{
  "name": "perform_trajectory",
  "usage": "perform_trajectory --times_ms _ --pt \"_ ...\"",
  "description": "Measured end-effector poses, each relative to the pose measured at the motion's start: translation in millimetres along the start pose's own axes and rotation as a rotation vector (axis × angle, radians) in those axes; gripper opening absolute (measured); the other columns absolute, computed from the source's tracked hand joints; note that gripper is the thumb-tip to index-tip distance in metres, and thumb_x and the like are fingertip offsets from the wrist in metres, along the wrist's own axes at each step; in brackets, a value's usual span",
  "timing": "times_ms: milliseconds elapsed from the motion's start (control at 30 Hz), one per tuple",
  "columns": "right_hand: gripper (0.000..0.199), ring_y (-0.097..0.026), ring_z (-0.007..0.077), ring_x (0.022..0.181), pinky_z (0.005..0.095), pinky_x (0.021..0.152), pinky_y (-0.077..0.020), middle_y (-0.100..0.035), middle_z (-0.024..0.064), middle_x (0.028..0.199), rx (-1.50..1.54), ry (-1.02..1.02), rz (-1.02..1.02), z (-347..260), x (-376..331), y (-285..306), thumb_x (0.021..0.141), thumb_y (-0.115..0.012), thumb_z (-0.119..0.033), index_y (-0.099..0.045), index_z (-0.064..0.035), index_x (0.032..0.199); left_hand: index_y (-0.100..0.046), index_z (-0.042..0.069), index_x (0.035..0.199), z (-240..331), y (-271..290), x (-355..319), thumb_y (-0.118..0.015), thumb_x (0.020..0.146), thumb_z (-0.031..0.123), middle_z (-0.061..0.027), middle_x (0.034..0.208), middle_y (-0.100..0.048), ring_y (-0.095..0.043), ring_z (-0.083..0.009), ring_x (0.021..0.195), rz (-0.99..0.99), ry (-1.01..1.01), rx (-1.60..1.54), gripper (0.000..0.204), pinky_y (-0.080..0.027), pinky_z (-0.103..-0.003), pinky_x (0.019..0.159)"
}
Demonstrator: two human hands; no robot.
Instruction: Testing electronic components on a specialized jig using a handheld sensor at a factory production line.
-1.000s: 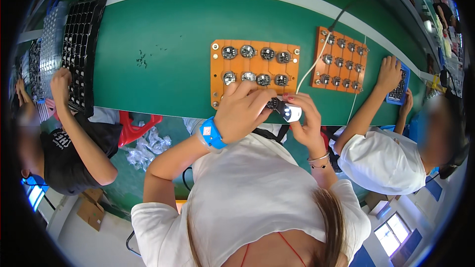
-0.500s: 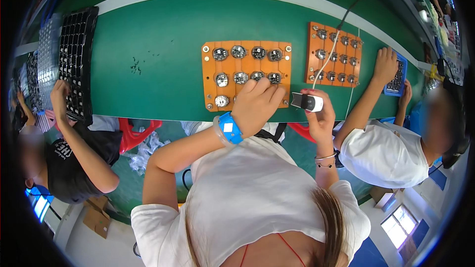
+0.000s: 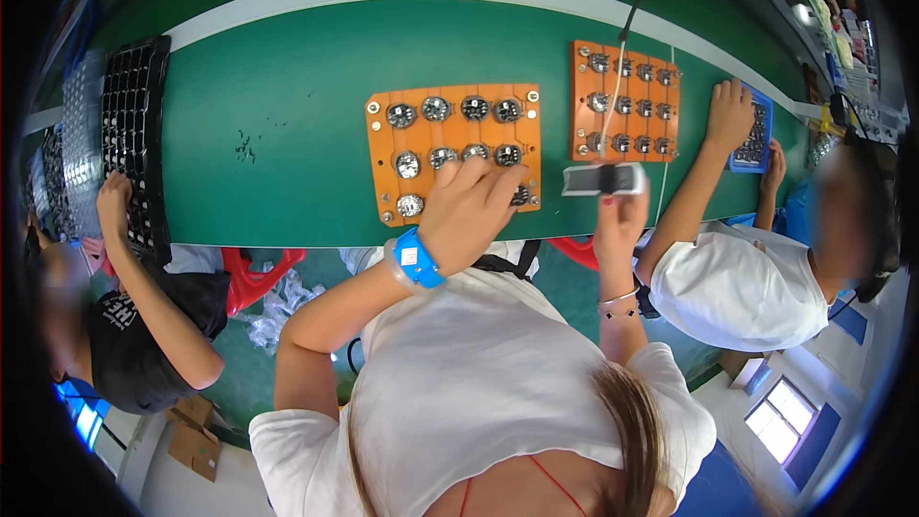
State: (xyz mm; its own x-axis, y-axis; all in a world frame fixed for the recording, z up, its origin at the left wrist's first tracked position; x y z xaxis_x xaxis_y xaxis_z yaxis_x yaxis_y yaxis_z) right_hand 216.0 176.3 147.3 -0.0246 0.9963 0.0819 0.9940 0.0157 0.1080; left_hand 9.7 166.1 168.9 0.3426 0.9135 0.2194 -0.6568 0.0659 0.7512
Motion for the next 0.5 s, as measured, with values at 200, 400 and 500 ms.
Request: perform_trajectory --times_ms 200,400,500 --pt "0.040 -0.047 0.0252 0.120 0.0356 0.100 -0.0389 -0.046 0.0196 0.130 -0.223 0.226 0.540 -9 47 48 0.097 -0.045 -0.014 -0.031 0.0022 0.131 -0.054 0.020 0.122 3 22 -24 -0.080 0.061 0.029 -0.0072 0.138 -0.042 -0.040 -0.0288 0.120 -0.003 0.085 0.202 0.067 -0.029 -0.046 0.095" --pt "0.040 -0.043 0.0308 0.124 0.0398 0.102 -0.0391 -0.037 0.0267 0.136 -0.314 0.357 0.749 -15 78 78 0.098 -0.038 -0.013 -0.022 0.0035 0.131 -0.050 0.018 0.129 -8 30 -45 -0.088 0.050 0.024 -0.0196 0.148 -0.024 -0.020 -0.0488 0.134 0.172 0.360 0.085 0.088 -0.027 -0.057 0.103" --pt "0.042 -0.044 0.0308 0.123 0.0384 0.100 -0.0403 -0.037 0.0263 0.135 -0.497 0.266 0.768 -6 76 98 0.099 -0.038 -0.015 -0.021 0.0034 0.133 -0.048 0.017 0.130 -8 29 -43 -0.089 0.048 0.020 -0.0214 0.149 -0.020 -0.017 -0.0512 0.135 0.213 0.356 0.069 0.092 -0.030 -0.057 0.102"
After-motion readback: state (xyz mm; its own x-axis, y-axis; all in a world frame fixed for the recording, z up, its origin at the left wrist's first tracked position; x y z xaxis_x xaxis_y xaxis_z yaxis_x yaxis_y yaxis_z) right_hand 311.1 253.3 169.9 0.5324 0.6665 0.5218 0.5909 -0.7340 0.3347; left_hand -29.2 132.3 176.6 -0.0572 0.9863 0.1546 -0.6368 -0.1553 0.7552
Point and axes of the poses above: each hand's wrist, its own x-axis towards the middle knuckle, its own y-axis out of the back of the hand, z = x × y, the point moved 5 cm from there along x, towards the middle knuckle
